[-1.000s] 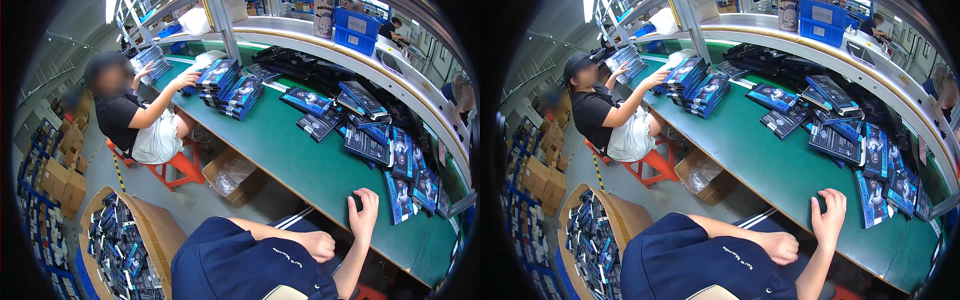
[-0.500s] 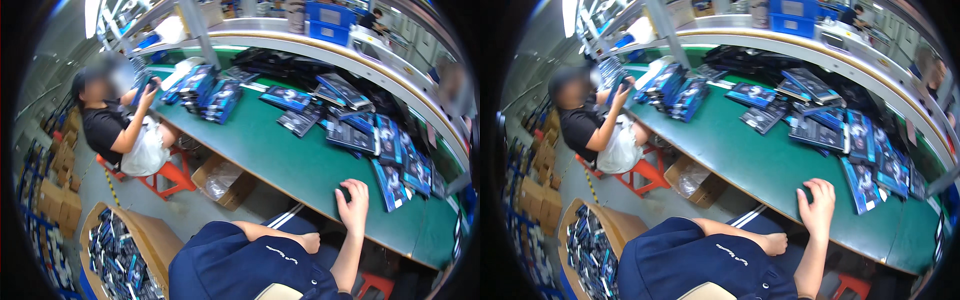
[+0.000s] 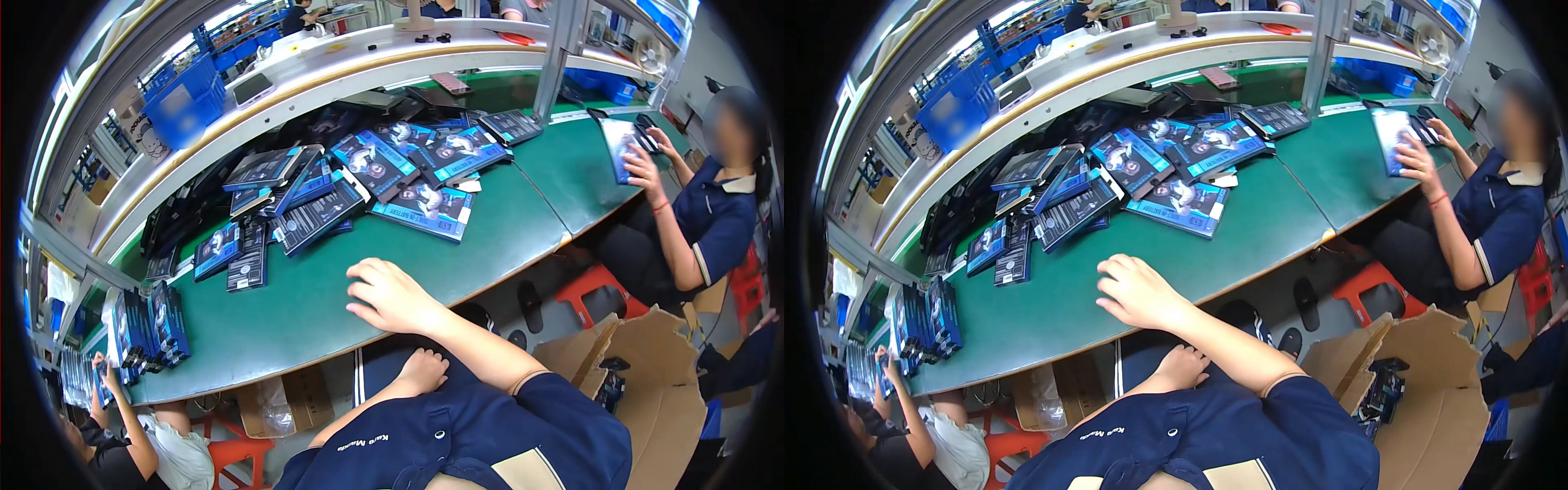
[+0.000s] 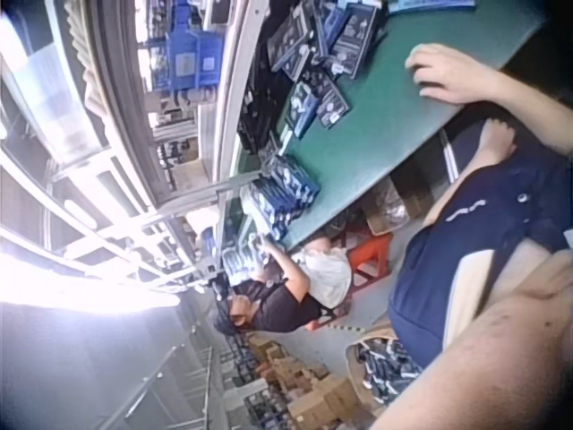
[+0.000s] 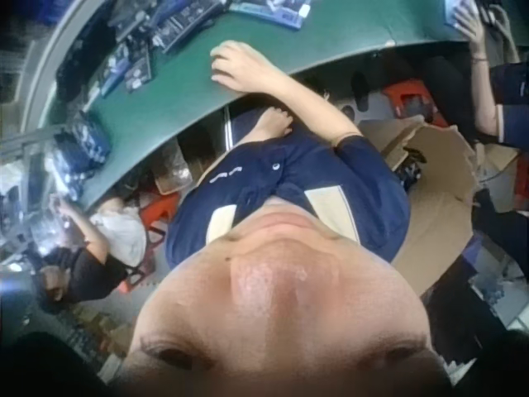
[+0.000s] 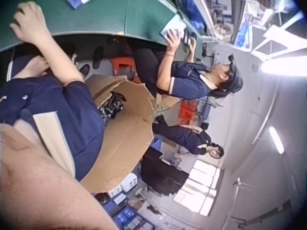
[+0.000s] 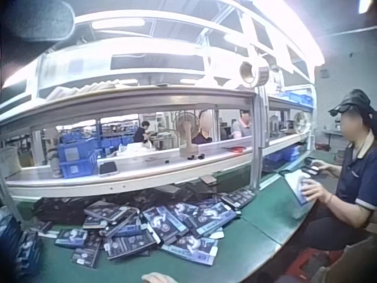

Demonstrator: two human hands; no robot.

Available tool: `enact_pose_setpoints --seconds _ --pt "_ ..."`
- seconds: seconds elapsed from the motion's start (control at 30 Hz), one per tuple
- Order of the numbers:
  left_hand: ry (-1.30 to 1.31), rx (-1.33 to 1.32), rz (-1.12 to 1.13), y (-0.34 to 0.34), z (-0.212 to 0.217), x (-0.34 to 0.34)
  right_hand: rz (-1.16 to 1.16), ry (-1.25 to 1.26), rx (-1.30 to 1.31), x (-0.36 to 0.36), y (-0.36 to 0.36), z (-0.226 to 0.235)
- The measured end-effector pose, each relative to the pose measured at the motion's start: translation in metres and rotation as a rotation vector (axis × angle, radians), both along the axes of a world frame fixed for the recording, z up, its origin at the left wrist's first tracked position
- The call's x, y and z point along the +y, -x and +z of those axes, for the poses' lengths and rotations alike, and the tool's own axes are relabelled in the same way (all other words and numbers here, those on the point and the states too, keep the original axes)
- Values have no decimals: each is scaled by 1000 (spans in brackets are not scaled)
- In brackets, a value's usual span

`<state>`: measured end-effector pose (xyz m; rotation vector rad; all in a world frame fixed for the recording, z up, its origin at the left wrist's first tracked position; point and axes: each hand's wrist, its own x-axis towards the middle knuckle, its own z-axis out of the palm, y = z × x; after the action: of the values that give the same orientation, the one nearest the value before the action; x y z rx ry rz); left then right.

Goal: The recorder is picking up packaged items from a large box and placing them onto an assembly line conveyor for further processing or sorting.

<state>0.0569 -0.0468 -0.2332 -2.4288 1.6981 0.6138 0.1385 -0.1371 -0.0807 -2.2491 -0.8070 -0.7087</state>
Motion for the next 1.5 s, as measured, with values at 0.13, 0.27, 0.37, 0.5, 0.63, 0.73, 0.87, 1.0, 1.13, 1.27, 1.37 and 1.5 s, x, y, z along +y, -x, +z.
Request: enact_pose_setpoints --seconds 0.13,0.27,0.37,0.5,0.63,0.73,0.87,1.0,1.13,1.27,1.37,1.5 --pt "-18 8 -3 2 14 0 -9 61 190 -4 6 -1" --pt "18 -4 -29 2 12 3 -13 -40 65 1 6 1" --pt "29 10 -5 2 14 5 -74 -282 -194 -8 6 7" --pt "531 237 64 -9 13 4 -518 -220 -482 -111 -4 23" --pt "827 414 308 -11 23 8 -1405 156 -394 -272 6 27" --pt "889 402 210 -9 22 -3 -1404 219 667 -398 65 -2" --pt "998 562 380 -7 56 14 -1219 353 488 -251 91 41" --pt "1378 -70 -109 -30 130 -4 -747 286 -36 -209 109 25" --pt "988 -339 114 -45 164 -19 -629 83 423 -183 98 29" --pt "1025 -527 25 -49 130 -9 -422 -314 322 -169 93 4" --pt "1242 -539 -23 -39 151 26 -680 -609 157 -196 85 -19" --pt "1267 -1052 363 -43 188 131 -689 -740 59 -201 62 -42"
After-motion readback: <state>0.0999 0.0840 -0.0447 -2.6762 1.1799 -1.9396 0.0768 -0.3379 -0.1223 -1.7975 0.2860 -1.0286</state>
